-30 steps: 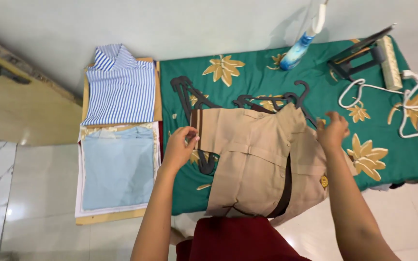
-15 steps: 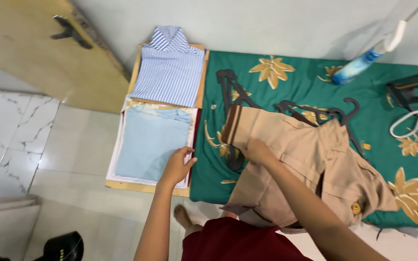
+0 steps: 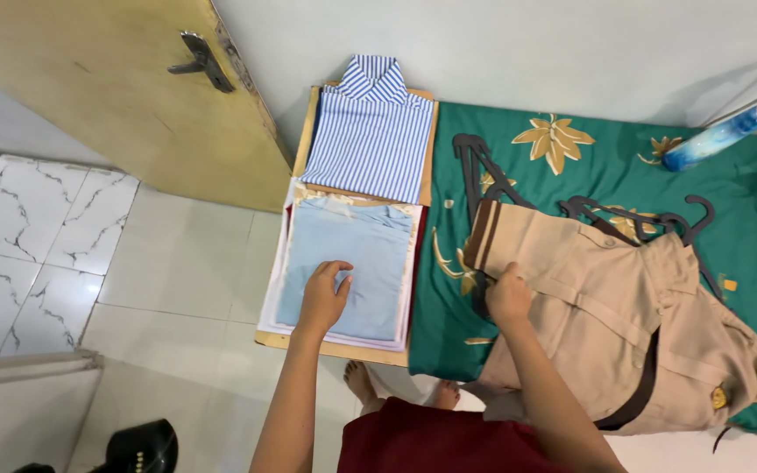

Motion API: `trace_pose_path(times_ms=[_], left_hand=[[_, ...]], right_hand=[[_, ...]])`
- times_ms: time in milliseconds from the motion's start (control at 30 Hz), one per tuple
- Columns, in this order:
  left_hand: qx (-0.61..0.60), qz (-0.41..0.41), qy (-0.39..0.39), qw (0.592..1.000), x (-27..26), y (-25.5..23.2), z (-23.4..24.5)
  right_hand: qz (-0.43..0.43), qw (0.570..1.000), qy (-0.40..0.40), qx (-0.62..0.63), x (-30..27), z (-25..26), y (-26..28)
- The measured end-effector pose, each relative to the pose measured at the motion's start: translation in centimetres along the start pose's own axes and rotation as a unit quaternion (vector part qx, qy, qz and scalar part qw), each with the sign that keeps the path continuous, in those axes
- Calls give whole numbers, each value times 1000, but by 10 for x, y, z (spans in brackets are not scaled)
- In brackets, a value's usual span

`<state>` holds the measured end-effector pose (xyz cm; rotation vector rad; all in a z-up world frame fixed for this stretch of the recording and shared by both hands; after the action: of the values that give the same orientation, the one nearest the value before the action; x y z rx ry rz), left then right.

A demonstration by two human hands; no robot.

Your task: The person hangs several folded garments onto plastic hangers. They place a pair of brown shorts on a hanger, then a pair of beige shorts, and finally a beige short-sleeved shirt, adjusting each item before setting it aside.

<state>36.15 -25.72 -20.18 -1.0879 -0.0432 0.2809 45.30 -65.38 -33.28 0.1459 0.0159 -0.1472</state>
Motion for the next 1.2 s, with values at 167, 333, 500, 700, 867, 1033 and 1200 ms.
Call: trace_pose_path(times_ms=[167,333,500,700,867,1033,1200], left_hand=[[25,-115,-16,993,20,26,36],[16,-45,1,999,35,73,53],[57,-20,11,998,41,84,50],[110,33,60,992,59,75,53],[122,-55,-9,991,95,42,60],[112,-195,-6,974,139,17,29],[160,-263,-20,951,174,3,-4]], right_hand=[[-178,976,18,128,8,-17,-30],[-302,692,23,656,7,-55,-26],[-276,473,118,829,27,-33,21],[-175,536,168,808,14,34,97],[-88,721,39,686,19,61,103],[-155,767,-44,621,45,31,33],[-225,770,-51,595,66,-9,-24]])
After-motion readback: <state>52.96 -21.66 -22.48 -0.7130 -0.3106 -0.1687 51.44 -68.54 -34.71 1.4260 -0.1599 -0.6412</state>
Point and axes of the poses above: each hand's wrist, its own x-axis towards the middle knuckle, its own z-axis out of the back of the hand, y = z × x, the point moved 7 cm from there along x, towards the middle knuckle, and after that the axes turned 10 degrees about -x, right-handed, at the moved point
